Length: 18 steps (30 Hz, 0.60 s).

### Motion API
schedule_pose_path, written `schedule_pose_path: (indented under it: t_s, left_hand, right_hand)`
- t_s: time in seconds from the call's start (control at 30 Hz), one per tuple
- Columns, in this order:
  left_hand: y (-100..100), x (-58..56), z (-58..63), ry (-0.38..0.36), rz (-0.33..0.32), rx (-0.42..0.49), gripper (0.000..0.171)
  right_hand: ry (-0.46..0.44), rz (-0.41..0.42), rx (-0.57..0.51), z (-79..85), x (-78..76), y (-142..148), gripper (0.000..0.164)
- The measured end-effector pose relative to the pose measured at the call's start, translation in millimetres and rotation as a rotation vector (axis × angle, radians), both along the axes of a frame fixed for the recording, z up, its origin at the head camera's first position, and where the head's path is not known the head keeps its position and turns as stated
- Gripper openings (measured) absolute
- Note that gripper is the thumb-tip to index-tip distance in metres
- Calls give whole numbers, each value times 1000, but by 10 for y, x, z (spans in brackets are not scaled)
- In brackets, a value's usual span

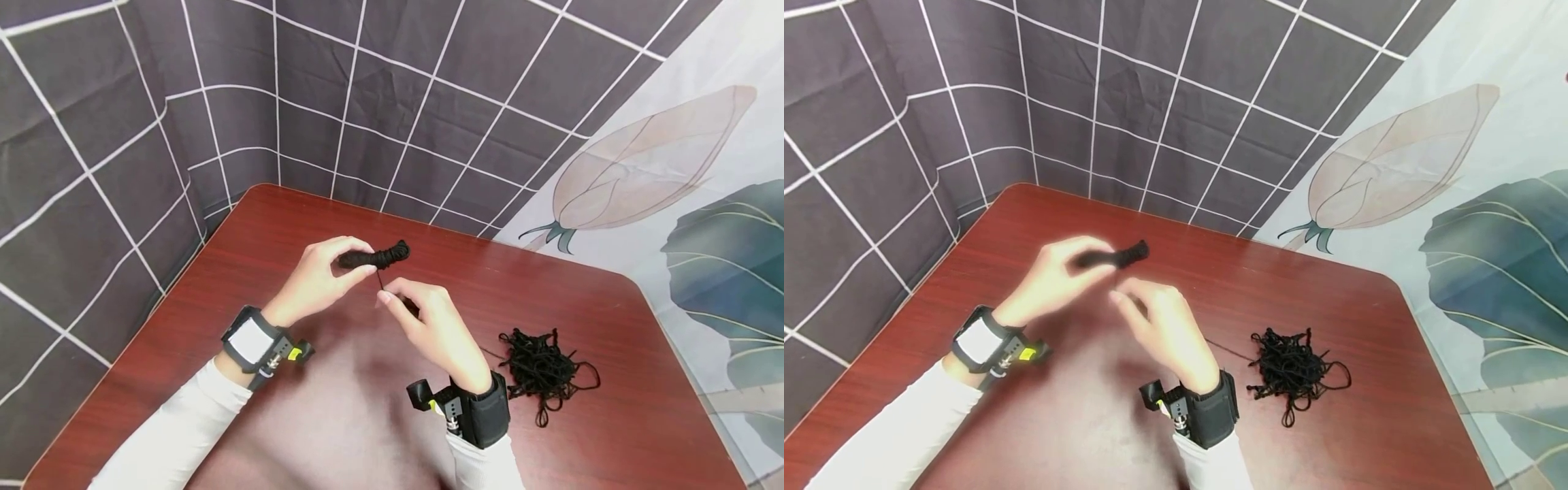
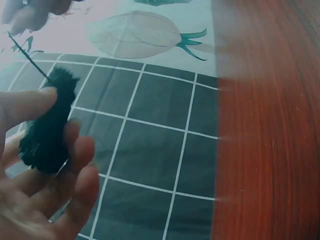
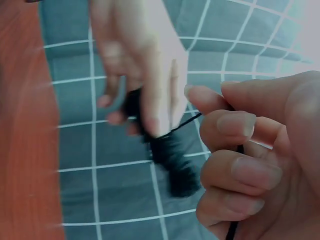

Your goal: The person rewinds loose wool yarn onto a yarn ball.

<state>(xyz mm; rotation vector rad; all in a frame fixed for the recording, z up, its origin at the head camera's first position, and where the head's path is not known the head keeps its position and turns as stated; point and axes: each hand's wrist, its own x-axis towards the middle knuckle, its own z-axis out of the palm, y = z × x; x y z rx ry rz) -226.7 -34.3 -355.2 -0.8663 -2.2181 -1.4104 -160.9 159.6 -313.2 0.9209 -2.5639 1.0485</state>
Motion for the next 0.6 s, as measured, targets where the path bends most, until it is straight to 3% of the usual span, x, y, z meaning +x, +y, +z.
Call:
schedule_pose_path:
  t_s: [0.2, 0.33, 0.4, 0.5, 0.6]
  left_hand:
    - [48, 32, -21, 6, -117, -79, 21]
    - [67, 92, -3, 28, -261, -145, 22]
    - [70, 164, 72, 34, -347, -170, 21]
    - [72, 279, 210, 5, -468, -163, 20]
    - [65, 372, 326, -49, -549, -127, 20]
  right_hand:
    - [125, -54, -73, 132, 68, 87, 14]
    - [212, -94, -161, 176, 62, 171, 11]
    - [244, -119, -201, 169, 32, 220, 11]
    - [214, -143, -265, 117, -38, 300, 11]
    - [91, -142, -327, 29, -111, 361, 11]
